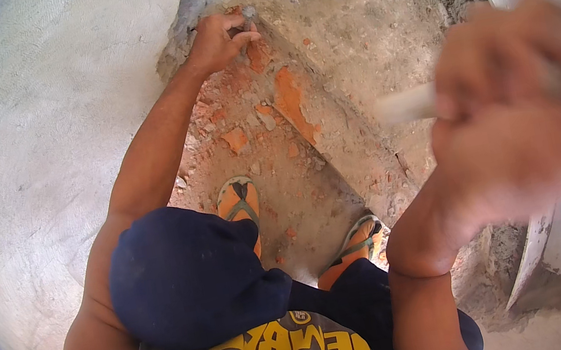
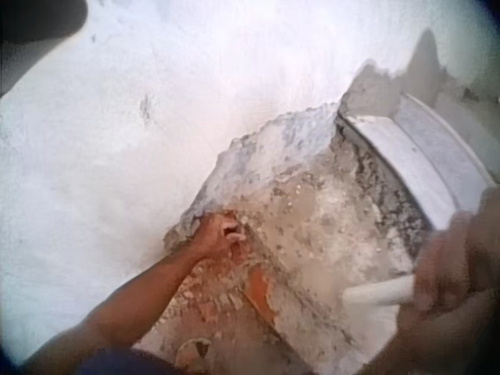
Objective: The person uses a hammer and a metal rod to chip away at a concrete surface near a brick wall, handling the hammer and the rod to remove small pieces of material.
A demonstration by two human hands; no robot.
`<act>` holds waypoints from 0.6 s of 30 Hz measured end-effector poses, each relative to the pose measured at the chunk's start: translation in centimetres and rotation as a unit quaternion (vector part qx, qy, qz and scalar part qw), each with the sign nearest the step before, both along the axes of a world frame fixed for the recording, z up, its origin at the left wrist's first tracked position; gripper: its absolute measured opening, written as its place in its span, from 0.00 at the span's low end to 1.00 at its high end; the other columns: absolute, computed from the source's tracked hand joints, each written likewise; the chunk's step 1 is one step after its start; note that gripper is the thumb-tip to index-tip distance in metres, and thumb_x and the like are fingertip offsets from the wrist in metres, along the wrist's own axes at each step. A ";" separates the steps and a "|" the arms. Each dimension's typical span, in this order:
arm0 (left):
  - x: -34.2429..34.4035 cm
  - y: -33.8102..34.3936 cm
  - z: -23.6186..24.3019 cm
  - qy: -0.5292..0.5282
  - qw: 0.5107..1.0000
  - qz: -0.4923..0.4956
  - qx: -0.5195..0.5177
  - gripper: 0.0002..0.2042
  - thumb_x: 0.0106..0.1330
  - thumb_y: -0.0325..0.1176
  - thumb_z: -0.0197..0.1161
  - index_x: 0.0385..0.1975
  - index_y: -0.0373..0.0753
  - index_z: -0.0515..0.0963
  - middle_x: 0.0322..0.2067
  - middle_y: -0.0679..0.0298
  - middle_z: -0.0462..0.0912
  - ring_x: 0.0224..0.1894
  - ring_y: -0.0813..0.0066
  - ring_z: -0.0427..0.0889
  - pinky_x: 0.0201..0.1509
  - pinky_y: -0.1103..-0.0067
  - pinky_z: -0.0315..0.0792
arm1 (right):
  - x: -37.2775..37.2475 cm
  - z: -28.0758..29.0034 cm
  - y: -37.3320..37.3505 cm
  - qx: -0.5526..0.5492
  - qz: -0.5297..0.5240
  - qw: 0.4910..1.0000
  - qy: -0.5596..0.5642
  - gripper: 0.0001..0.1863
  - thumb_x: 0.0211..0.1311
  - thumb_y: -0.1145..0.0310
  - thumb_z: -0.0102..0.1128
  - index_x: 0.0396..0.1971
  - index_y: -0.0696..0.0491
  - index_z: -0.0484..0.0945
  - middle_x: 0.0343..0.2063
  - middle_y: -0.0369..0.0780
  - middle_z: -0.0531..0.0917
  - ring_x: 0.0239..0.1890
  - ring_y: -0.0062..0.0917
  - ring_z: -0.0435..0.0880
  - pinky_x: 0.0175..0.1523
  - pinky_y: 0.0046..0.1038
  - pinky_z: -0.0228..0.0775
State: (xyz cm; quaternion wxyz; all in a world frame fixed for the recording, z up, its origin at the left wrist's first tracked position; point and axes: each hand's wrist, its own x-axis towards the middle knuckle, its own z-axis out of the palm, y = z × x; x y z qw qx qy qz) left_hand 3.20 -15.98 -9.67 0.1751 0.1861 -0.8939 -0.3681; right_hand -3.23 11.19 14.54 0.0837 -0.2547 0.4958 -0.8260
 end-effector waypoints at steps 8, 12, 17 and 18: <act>-1.1 -0.2 0.7 -0.007 0.999 -0.008 -0.036 0.09 0.63 0.35 0.74 0.34 0.36 0.86 0.23 0.57 0.83 0.23 0.73 0.78 0.29 0.68 0.71 | -2.1 -16.2 -1.3 0.564 0.080 0.805 0.167 0.26 0.78 0.55 0.49 0.25 0.62 0.76 0.17 0.46 0.76 0.19 0.29 0.73 0.27 0.39 0.66; 0.4 -0.6 0.0 -0.020 1.000 -0.005 -0.018 0.11 0.62 0.37 0.74 0.35 0.35 0.86 0.24 0.57 0.84 0.23 0.71 0.80 0.30 0.67 0.72 | -1.4 -8.1 -0.8 0.430 -0.012 0.877 0.213 0.18 0.79 0.56 0.46 0.31 0.52 0.74 0.21 0.32 0.71 0.18 0.18 0.66 0.20 0.25 0.57; -0.5 0.5 0.7 -0.015 1.000 -0.021 0.014 0.10 0.62 0.37 0.74 0.35 0.37 0.87 0.25 0.57 0.85 0.23 0.71 0.80 0.29 0.67 0.72 | -2.3 -3.4 -0.2 -0.031 0.109 0.977 0.180 0.19 0.75 0.49 0.47 0.30 0.49 0.69 0.19 0.32 0.66 0.17 0.16 0.63 0.18 0.22 0.56; -0.8 0.3 0.2 -0.011 0.999 -0.019 0.028 0.10 0.62 0.37 0.74 0.35 0.37 0.87 0.26 0.57 0.86 0.24 0.71 0.80 0.30 0.67 0.72 | -2.9 -6.3 -0.2 -0.002 0.148 0.966 0.214 0.18 0.74 0.51 0.49 0.33 0.51 0.73 0.21 0.34 0.71 0.17 0.20 0.67 0.19 0.25 0.60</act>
